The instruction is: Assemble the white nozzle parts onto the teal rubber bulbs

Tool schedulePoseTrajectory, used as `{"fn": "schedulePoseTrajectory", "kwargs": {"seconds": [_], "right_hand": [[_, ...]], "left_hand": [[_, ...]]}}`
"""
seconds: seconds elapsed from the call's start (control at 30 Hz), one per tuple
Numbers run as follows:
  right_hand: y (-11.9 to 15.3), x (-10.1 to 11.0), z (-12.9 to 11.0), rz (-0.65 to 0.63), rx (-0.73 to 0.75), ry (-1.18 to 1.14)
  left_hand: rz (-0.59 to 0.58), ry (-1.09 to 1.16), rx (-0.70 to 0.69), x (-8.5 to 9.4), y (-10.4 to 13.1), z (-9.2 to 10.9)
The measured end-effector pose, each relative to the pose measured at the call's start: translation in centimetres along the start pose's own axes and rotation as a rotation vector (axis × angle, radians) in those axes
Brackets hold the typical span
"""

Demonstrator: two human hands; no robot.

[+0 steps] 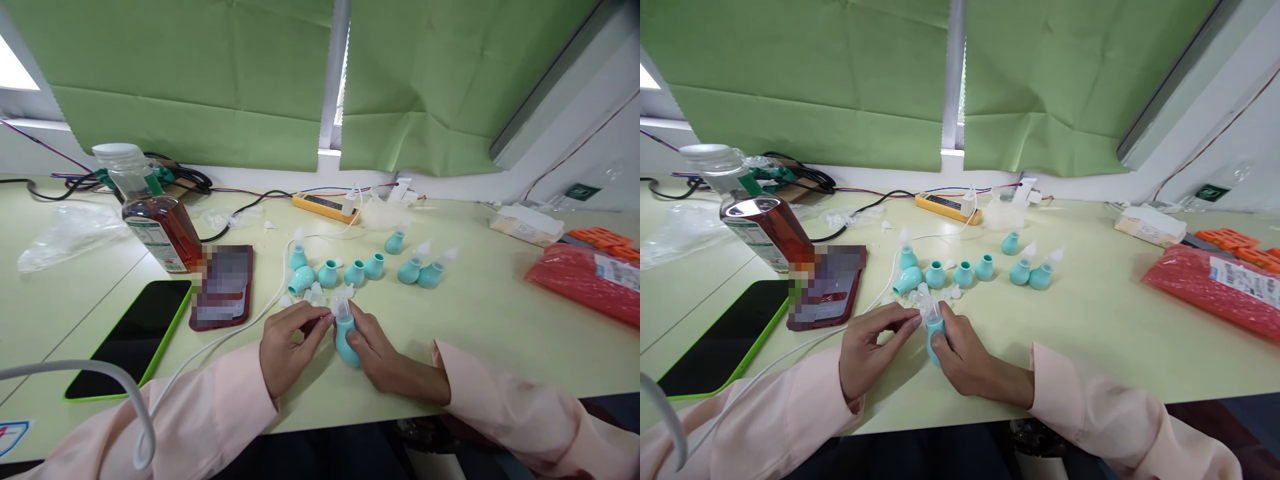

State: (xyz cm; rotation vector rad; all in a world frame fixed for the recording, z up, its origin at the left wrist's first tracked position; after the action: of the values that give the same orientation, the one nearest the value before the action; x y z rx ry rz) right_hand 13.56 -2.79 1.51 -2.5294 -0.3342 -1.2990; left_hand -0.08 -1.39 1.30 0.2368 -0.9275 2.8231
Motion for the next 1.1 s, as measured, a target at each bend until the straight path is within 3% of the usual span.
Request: {"fn": "schedulePoseTrajectory", "kwargs": {"seconds": [0.3, 0.47, 0.6, 0.7, 0.8, 0.9, 0.97, 1.03, 1.1], "right_hand": [[0.1, 0.0, 0.0, -0.044, 0.018, 0.0], [0.0, 0.1, 0.1, -0.034, 0.031, -0.184], [-0.8, -1.3, 1.2, -0.175, 0.026, -0.754], [-1.6, -2.0, 1.8, -0.344, 0.022, -1.134], [-2.2, -1.7, 1.9, -0.486, 0.016, -1.276], [-2.5, -0.5, 2.2, -0.463, 0.029, -1.325], [-2.7, 0.6, 2.4, -0.331, 0.079, -1.233], [-2.6, 1.7, 2.5, -0.163, 0.148, -1.038], [-2.5, 2.5, 2.5, -0.026, 0.184, -0.756]], "left_hand": [[-0.022, 0.084, 0.028, 0.2, -0.1, 0.1], [-0.005, 0.148, 0.116, 0.0, 0.1, 0.0], [-0.002, 0.404, 0.455, 0.0, -0.5, -0.6], [-0.148, 0.81, 0.788, 0.0, -1.3, -1.3], [-0.275, 1.042, 0.91, 0.4, -2.0, -1.7], [-0.266, 0.981, 0.881, 0.9, -2.4, -1.8], [-0.197, 0.723, 0.782, 1.2, -2.5, -2.0], [-0.13, 0.324, 0.584, 1.5, -2.5, -2.2], [-0.099, -0.073, 0.239, 1.6, -2.4, -2.2]]}}
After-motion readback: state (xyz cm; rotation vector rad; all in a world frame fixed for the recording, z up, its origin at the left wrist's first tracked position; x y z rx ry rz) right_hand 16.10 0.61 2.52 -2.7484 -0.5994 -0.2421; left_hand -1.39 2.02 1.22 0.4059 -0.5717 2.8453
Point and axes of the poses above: each hand's wrist, its own y-axis away from the middle knuckle, its own x-axis out of the back of the hand, z = x × y, the point moved 2 cm from there along -y, towards the middle knuckle, and after that the axes turned 10 degrees about y, right-handed, at the moved point
